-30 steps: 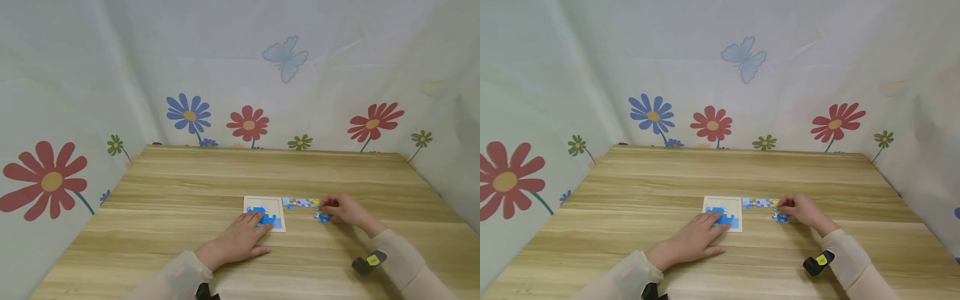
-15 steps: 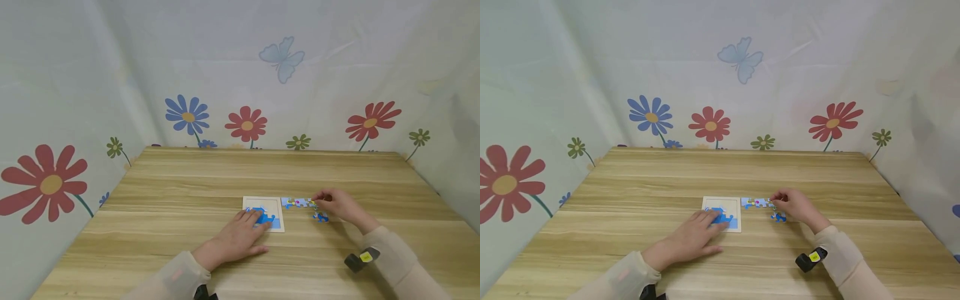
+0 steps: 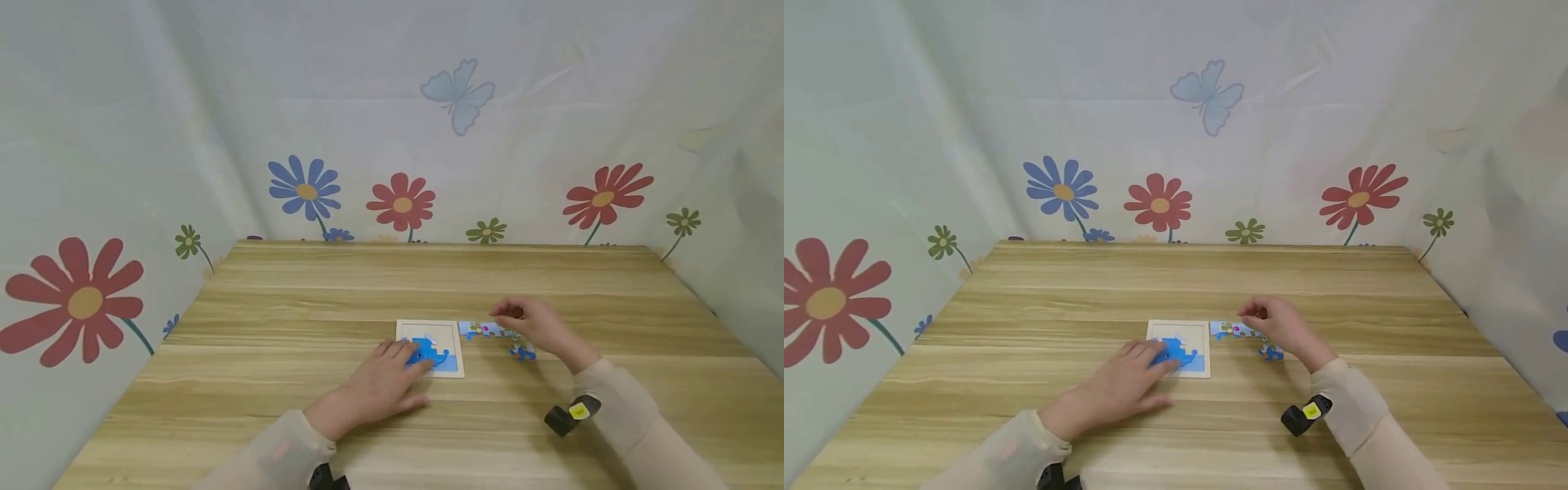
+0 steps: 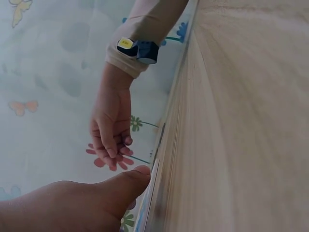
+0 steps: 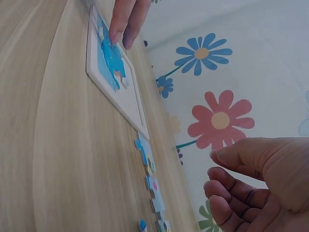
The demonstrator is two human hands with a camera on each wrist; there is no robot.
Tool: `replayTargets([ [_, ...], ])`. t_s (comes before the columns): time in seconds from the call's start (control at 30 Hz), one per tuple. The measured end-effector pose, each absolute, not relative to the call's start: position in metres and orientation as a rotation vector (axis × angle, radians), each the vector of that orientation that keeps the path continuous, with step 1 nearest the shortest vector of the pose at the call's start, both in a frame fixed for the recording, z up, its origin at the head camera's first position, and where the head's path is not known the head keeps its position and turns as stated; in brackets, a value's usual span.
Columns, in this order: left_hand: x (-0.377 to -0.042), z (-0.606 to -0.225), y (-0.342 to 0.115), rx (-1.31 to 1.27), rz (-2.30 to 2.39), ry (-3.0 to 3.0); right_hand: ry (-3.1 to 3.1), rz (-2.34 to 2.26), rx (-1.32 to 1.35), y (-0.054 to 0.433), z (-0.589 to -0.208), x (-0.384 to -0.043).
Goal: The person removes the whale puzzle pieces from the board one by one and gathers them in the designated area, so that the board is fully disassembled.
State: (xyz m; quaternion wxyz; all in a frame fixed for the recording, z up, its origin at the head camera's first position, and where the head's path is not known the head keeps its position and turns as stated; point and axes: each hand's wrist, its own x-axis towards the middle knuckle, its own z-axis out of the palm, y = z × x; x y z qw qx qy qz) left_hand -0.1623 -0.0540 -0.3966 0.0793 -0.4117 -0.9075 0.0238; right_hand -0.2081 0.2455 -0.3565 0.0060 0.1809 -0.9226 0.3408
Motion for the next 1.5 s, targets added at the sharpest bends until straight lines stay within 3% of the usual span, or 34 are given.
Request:
replayTargets([
  [1.5, -0.163, -0.403, -0.065, -1.263, 0.003, -2.750, -2.927, 1.156, 0.743, 0.157, -0.389, -0.225],
])
